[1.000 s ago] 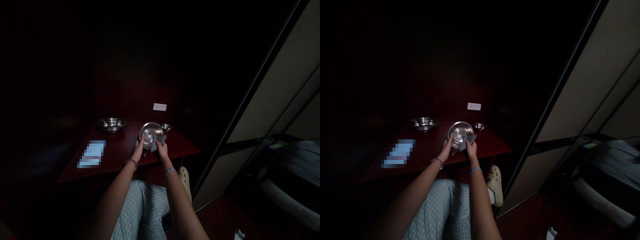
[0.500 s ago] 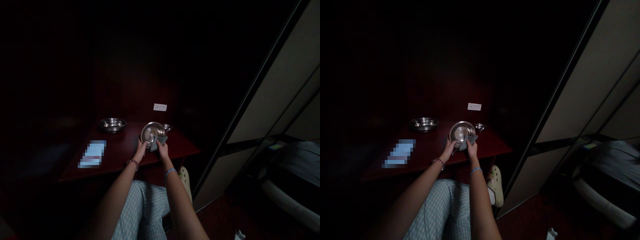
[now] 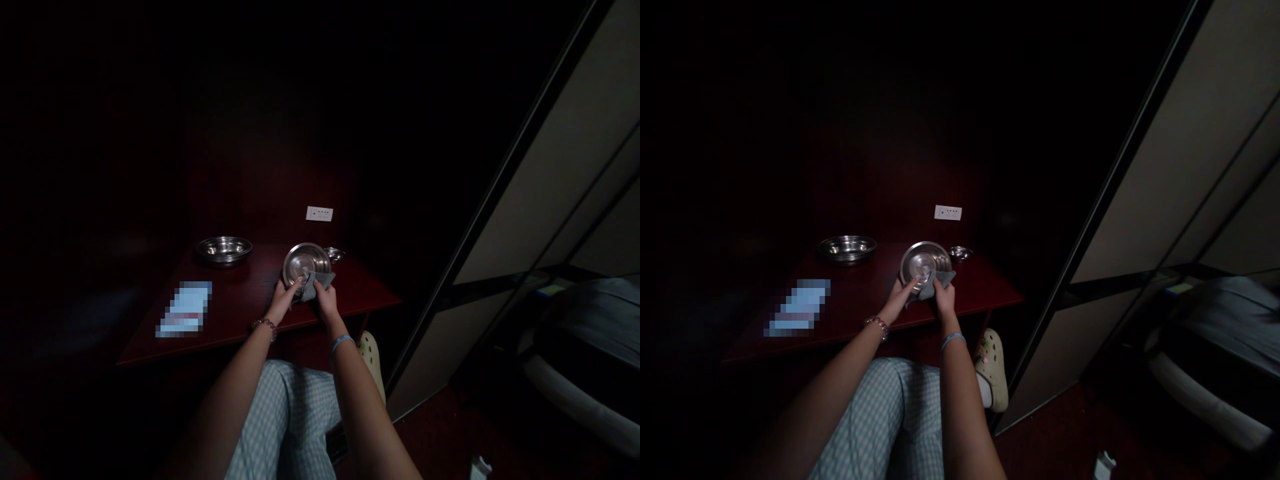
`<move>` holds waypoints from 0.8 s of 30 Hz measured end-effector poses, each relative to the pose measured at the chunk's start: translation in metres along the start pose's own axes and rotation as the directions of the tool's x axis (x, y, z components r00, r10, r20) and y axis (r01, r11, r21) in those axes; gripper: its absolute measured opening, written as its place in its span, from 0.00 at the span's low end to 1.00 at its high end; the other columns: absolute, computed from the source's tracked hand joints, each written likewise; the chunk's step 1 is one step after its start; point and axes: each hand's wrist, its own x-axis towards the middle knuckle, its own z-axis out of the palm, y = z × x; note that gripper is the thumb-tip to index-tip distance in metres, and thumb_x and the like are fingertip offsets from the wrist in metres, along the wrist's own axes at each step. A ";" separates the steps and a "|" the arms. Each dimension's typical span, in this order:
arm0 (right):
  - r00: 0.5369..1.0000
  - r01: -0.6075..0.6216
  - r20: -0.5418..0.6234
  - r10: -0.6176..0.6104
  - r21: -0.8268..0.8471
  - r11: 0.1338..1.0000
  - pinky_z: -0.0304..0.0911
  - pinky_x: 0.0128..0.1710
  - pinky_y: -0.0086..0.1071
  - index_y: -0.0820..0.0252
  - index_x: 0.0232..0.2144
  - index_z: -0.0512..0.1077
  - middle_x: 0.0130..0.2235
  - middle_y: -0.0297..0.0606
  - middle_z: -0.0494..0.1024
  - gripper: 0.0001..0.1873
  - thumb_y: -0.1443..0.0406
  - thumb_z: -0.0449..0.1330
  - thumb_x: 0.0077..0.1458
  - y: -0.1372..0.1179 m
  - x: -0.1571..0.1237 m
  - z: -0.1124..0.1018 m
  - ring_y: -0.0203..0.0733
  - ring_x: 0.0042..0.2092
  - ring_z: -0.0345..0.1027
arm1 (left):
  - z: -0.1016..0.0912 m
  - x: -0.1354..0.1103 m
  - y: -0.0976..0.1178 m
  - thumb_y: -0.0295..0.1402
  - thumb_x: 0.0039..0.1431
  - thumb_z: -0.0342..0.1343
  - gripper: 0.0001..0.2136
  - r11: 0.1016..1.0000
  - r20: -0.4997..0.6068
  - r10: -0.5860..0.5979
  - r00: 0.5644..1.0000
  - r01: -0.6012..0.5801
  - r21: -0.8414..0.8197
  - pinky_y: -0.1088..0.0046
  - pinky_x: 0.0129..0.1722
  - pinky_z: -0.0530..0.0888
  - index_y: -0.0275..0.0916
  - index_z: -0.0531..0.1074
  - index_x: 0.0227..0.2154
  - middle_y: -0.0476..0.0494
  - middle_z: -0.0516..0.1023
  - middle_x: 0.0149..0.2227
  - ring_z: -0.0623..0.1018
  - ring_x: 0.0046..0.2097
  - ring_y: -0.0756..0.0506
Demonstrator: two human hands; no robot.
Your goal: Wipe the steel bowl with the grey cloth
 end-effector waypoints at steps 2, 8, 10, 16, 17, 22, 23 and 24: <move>1.000 0.001 -0.014 -0.001 0.019 1.000 0.72 0.43 0.34 0.64 0.33 0.79 0.35 0.42 0.86 0.16 0.58 0.69 0.43 -0.001 0.000 -0.001 0.47 0.39 0.79 | 0.001 0.001 -0.004 0.33 0.50 0.70 0.30 0.998 0.018 0.041 0.999 -0.042 0.045 0.60 0.66 0.66 0.40 0.70 0.57 0.34 0.78 0.60 0.75 0.63 0.39; 1.000 0.000 -0.006 0.000 -0.008 1.000 0.72 0.42 0.34 0.63 0.33 0.79 0.36 0.42 0.85 0.16 0.58 0.69 0.43 -0.002 -0.001 -0.001 0.47 0.40 0.78 | 0.001 0.005 -0.009 0.28 0.52 0.63 0.23 0.995 -0.003 0.046 0.999 -0.045 0.086 0.61 0.66 0.66 0.40 0.73 0.53 0.38 0.80 0.55 0.75 0.62 0.40; 1.000 -0.004 0.010 0.004 -0.011 1.000 0.71 0.41 0.34 0.63 0.32 0.78 0.35 0.41 0.85 0.15 0.58 0.68 0.43 -0.002 -0.002 0.000 0.46 0.38 0.78 | 0.001 0.007 -0.009 0.30 0.54 0.61 0.17 0.997 -0.045 0.012 0.999 -0.008 0.078 0.61 0.63 0.69 0.39 0.74 0.48 0.38 0.82 0.50 0.78 0.59 0.40; 0.997 0.008 0.076 -0.004 -0.054 0.999 0.70 0.40 0.32 0.62 0.29 0.78 0.31 0.38 0.83 0.14 0.58 0.68 0.43 -0.002 -0.005 0.001 0.44 0.36 0.76 | -0.008 0.007 -0.009 0.38 0.61 0.56 0.10 0.992 -0.180 -0.087 0.980 0.101 0.072 0.61 0.56 0.75 0.38 0.76 0.39 0.38 0.84 0.43 0.81 0.51 0.38; 0.997 0.006 0.078 -0.001 -0.064 0.998 0.70 0.39 0.32 0.62 0.29 0.78 0.31 0.38 0.83 0.14 0.58 0.67 0.43 -0.002 -0.005 0.001 0.44 0.36 0.76 | -0.009 0.007 -0.009 0.39 0.62 0.56 0.10 0.993 -0.192 -0.086 0.978 0.100 0.068 0.62 0.56 0.75 0.39 0.76 0.40 0.38 0.84 0.44 0.81 0.52 0.37; 0.999 0.000 0.052 0.003 -0.067 0.998 0.69 0.37 0.31 0.63 0.29 0.78 0.31 0.38 0.83 0.13 0.58 0.67 0.44 0.000 -0.003 0.000 0.43 0.35 0.76 | -0.008 0.005 -0.008 0.43 0.62 0.58 0.14 0.994 -0.166 -0.085 0.982 0.095 0.053 0.59 0.60 0.72 0.38 0.77 0.43 0.34 0.83 0.49 0.80 0.55 0.35; 0.999 0.002 0.047 0.001 -0.060 0.998 0.69 0.37 0.31 0.63 0.30 0.78 0.31 0.38 0.83 0.14 0.58 0.67 0.44 0.000 -0.003 0.000 0.44 0.35 0.77 | -0.006 0.005 -0.007 0.42 0.62 0.59 0.14 0.996 -0.135 -0.073 0.988 0.081 0.050 0.58 0.61 0.72 0.38 0.76 0.43 0.34 0.83 0.49 0.80 0.56 0.35; 0.999 0.005 0.039 -0.003 -0.053 0.999 0.70 0.38 0.32 0.63 0.30 0.78 0.31 0.39 0.84 0.14 0.58 0.67 0.44 0.000 -0.002 0.000 0.44 0.36 0.77 | -0.004 0.004 -0.006 0.41 0.61 0.60 0.15 0.997 -0.097 -0.053 0.994 0.058 0.048 0.58 0.61 0.71 0.37 0.76 0.44 0.33 0.83 0.50 0.80 0.56 0.35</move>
